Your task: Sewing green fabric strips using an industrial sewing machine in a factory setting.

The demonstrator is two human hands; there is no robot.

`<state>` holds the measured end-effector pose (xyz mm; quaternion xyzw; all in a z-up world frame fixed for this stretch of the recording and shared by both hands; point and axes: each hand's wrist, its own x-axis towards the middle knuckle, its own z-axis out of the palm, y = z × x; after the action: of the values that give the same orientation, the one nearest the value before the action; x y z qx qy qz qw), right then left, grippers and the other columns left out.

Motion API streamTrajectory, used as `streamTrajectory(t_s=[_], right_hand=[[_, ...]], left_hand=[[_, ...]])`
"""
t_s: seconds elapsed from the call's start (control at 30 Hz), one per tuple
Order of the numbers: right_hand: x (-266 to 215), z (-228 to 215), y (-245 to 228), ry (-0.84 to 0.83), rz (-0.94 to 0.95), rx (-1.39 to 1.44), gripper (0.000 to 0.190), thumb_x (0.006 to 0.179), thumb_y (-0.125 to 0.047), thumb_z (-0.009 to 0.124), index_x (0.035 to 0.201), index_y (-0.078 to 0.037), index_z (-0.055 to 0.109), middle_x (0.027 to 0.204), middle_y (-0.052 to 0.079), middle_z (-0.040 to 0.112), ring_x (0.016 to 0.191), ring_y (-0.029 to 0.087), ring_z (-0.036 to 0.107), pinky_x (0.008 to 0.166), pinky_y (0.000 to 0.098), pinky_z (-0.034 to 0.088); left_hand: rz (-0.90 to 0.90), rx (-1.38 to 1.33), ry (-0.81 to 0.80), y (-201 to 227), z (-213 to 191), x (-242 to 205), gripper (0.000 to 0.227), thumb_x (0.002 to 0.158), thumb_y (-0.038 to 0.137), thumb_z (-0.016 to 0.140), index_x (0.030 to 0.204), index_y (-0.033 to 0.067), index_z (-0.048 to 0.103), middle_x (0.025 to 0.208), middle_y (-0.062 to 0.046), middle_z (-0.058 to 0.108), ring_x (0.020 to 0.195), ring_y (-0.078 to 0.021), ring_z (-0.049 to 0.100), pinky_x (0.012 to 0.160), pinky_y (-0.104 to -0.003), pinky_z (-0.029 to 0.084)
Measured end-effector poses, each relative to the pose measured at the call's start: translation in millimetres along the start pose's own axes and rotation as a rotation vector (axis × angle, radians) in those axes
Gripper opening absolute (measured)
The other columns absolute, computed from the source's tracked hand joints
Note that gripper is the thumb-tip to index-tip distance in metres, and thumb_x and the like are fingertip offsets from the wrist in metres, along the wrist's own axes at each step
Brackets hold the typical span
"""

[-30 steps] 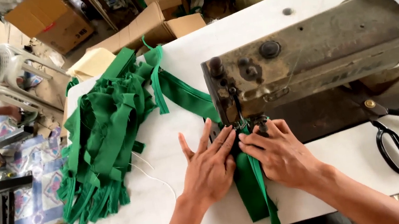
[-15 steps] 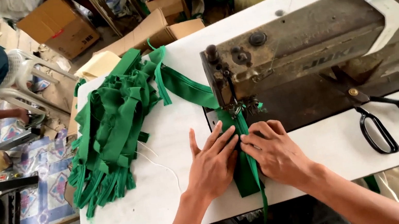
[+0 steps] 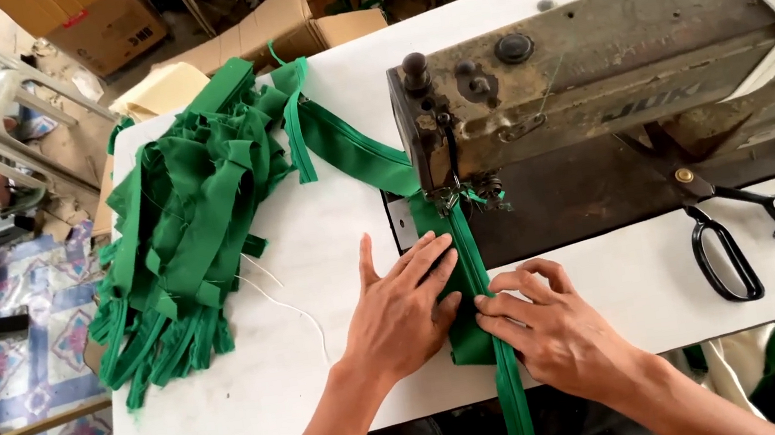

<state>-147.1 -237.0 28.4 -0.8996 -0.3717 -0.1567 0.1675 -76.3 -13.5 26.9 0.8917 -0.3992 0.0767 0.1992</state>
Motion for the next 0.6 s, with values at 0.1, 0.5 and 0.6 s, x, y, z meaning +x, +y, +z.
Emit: streamTrajectory(t_s=[0.1, 0.5, 0.6], right_hand=[[2, 0, 4, -0.069, -0.014, 0.056, 0.018, 0.095, -0.001, 0.063, 0.111, -0.003, 0.071, 0.117, 0.013, 0.067, 0.134, 0.036, 0.051, 0.117, 0.0628, 0.036], [24, 9, 31, -0.091, -0.037, 0.142, 0.04, 0.079, 0.017, 0.056, 0.114, 0.002, 0.071, 0.114, 0.016, 0.07, 0.129, 0.036, 0.062, 0.122, 0.0663, 0.026], [31, 13, 40, -0.072, -0.028, 0.105, 0.037, 0.081, 0.017, 0.058, 0.112, 0.001, 0.072, 0.112, 0.012, 0.071, 0.13, 0.034, 0.061, 0.123, 0.0652, 0.025]], left_hand=[[-0.028, -0.03, -0.014, 1, 1, -2, 0.036, 0.104, 0.025, 0.053, 0.133, 0.0073, 0.065, 0.149, -0.007, 0.055, 0.143, -0.0242, 0.048, 0.114, -0.078, 0.013], [-0.039, -0.07, -0.049, -25, 1, 12, 0.039, 0.1, 0.028, 0.056, 0.135, 0.0127, 0.064, 0.149, -0.01, 0.055, 0.143, -0.028, 0.048, 0.112, -0.084, 0.002], [-0.031, -0.053, -0.035, -35, 4, 18, 0.038, 0.102, 0.028, 0.055, 0.136, 0.0151, 0.064, 0.151, -0.007, 0.054, 0.144, -0.0253, 0.047, 0.114, -0.082, 0.004]])
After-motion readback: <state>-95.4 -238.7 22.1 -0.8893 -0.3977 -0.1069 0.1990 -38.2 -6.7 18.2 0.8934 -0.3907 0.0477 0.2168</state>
